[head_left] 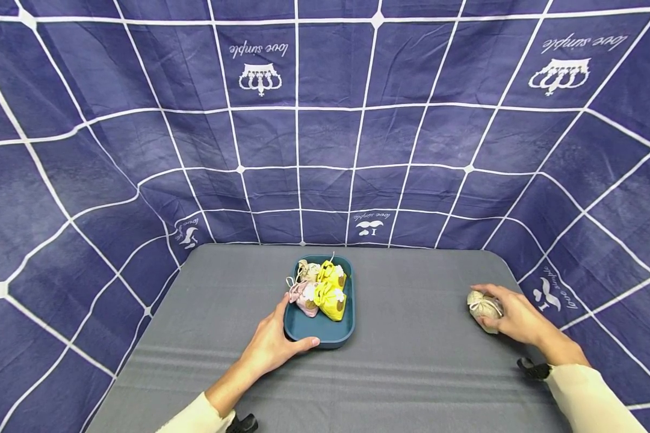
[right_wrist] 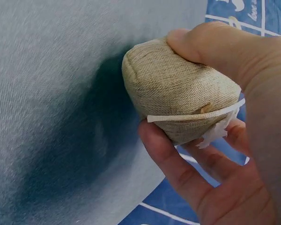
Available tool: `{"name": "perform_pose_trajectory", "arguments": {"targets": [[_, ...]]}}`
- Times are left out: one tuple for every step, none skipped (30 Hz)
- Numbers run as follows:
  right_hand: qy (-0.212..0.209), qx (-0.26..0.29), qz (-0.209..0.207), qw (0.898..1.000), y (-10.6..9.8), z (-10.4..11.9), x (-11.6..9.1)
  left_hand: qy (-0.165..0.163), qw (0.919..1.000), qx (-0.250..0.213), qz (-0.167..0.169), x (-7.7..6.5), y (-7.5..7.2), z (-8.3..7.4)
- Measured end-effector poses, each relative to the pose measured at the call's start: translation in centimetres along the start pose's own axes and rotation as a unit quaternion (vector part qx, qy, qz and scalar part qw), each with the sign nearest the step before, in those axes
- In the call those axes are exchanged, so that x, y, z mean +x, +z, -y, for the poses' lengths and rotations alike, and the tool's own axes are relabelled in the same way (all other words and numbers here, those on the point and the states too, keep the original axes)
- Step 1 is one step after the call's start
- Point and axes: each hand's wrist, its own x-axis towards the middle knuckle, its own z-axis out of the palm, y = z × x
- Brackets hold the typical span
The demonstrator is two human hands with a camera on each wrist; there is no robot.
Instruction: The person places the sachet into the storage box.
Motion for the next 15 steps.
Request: {"name": "perform_pose_trajectory", "arguments": {"targets": [[0.0,0.0,-0.003,1.0,0.0,0.2,0.1,0.0,1.0,0.0,0.0,0.0,0.0,0.0],[0.0,-0.002,-0.006,1.0,0.0,0.3,0.2,0.001,1.0,0.0,0.0,0.0,0.0,0.0],[0.001,-0.002,-0.009,1.0,0.0,0.5,0.3,0.001,1.0,0.0,0.0,0.0,0.0,0.0],[0.002,-0.004,-0.012,1.0,0.0,0.7,0.5,0.0,1.0,0.0,0.0,0.0,0.1,0.0],[0.003,-0.004,-0.014,1.0,0.0,1.0,0.6,0.0,1.0,0.0,0.0,0.0,0.1,0.0],[0.003,-0.004,-0.015,1.0,0.0,1.2,0.7,-0.001,1.0,0.001,0.0,0.1,0.1,0.0],[0.005,-0.002,-0.016,1.0,0.0,1.5,0.8,-0.001,1.0,0.001,0.001,0.1,0.1,0.1],[0.006,0.001,-0.018,1.0,0.0,1.7,1.0,-0.002,1.0,0.002,0.001,0.1,0.1,0.1],[0.008,0.002,-0.019,1.0,0.0,2.0,1.1,-0.002,1.0,0.002,0.001,0.1,0.1,0.1],[0.01,0.004,-0.018,1.0,0.1,2.3,1.3,-0.002,1.0,0.002,0.001,0.1,0.1,0.1],[0.012,0.009,-0.018,1.0,0.1,2.6,1.4,-0.003,1.0,0.001,0.001,0.0,0.1,0.0],[0.013,0.011,-0.017,1.0,0.2,2.9,1.6,-0.004,1.0,0.002,0.001,0.0,0.1,0.0],[0.016,0.014,-0.017,1.0,0.2,3.2,1.7,-0.004,1.0,0.001,0.0,0.1,0.1,0.0],[0.018,0.017,-0.017,1.0,0.2,3.5,1.9,-0.004,1.0,0.0,-0.001,0.1,0.1,0.0],[0.02,0.019,-0.016,1.0,0.2,3.8,2.0,-0.002,1.0,0.0,-0.003,0.1,0.1,-0.1]]}}
